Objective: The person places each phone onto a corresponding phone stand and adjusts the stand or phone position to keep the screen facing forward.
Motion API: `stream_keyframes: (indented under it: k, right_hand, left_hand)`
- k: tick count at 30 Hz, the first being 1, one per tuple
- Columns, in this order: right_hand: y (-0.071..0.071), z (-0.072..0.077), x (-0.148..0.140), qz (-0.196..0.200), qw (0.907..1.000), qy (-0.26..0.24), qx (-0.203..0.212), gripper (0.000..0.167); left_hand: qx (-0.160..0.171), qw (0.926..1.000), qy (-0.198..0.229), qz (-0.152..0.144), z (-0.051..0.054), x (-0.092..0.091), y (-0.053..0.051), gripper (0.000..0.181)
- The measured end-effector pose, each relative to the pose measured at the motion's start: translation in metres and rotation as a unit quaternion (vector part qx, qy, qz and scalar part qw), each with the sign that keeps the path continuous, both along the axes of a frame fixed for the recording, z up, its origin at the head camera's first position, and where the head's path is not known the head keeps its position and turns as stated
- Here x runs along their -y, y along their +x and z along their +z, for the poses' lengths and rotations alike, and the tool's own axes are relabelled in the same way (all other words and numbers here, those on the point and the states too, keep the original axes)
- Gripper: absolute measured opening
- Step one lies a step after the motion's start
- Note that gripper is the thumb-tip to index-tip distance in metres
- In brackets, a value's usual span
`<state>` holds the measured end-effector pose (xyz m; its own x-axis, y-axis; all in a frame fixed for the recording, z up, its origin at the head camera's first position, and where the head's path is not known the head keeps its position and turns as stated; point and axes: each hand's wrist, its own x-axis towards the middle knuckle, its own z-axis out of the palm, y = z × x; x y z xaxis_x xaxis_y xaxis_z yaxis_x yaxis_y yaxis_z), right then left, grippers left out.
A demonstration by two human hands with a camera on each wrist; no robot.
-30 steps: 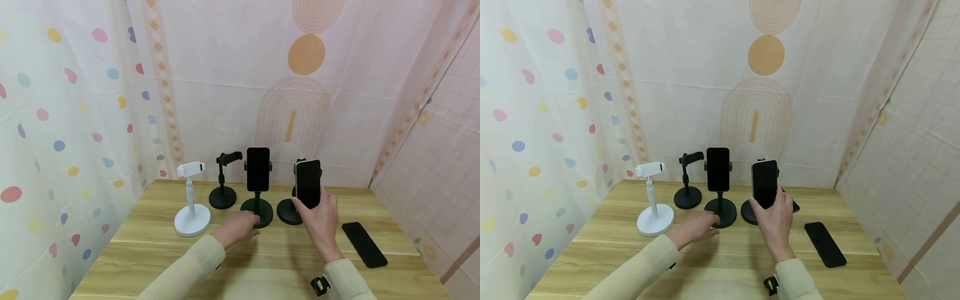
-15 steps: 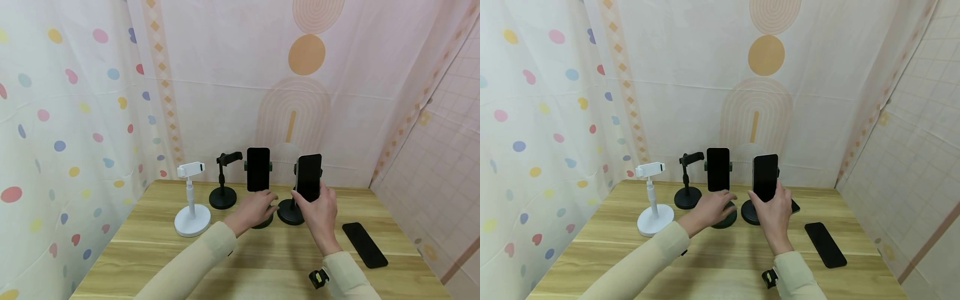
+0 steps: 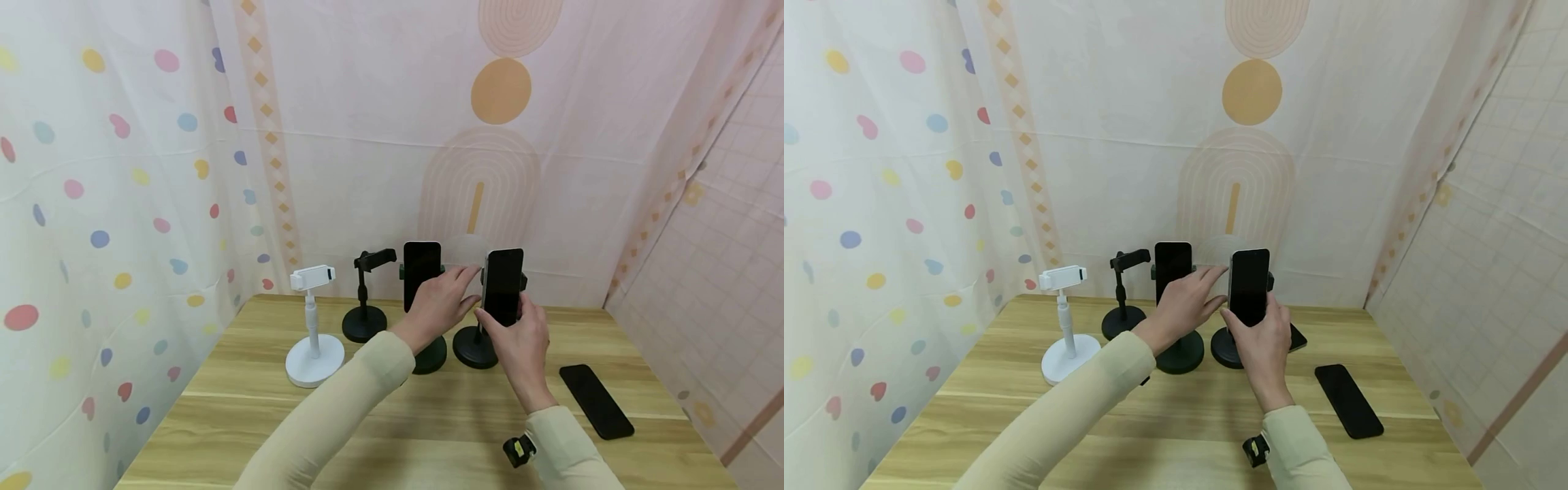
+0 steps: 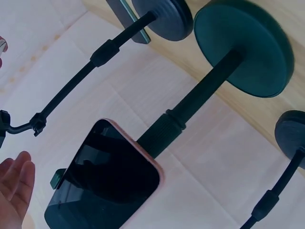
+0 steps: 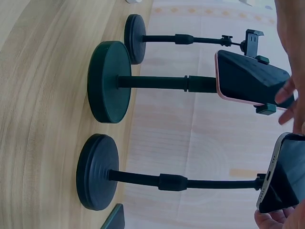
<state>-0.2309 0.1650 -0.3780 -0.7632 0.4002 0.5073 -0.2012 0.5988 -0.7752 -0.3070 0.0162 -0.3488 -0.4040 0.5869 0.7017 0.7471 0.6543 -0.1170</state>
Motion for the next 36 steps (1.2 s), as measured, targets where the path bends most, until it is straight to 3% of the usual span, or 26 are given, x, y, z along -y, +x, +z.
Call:
stream_keyframes:
  k: [10,19,26,36]
  right_hand:
    - [-0.003,0.001,0.000,-0.004,0.9987,-0.036,0.035,0.071]
    - [-0.007,0.000,-0.006,-0.005,0.9987,-0.046,0.023,0.069]
    - [-0.012,-0.001,-0.010,-0.003,0.9988,-0.046,0.018,0.069]
    - [-0.015,0.002,-0.012,0.000,0.9990,-0.036,0.026,0.065]
  left_hand:
    - [-0.016,0.9997,-0.016,-0.009,0.004,-0.014,-0.009,0.034]
    - [-0.016,0.9996,-0.007,-0.023,0.004,-0.020,-0.015,0.031]
    - [-0.054,0.9979,-0.003,-0.035,0.004,-0.023,-0.019,0.018]
    - [-0.084,0.9950,-0.011,-0.053,0.004,-0.022,-0.026,0.021]
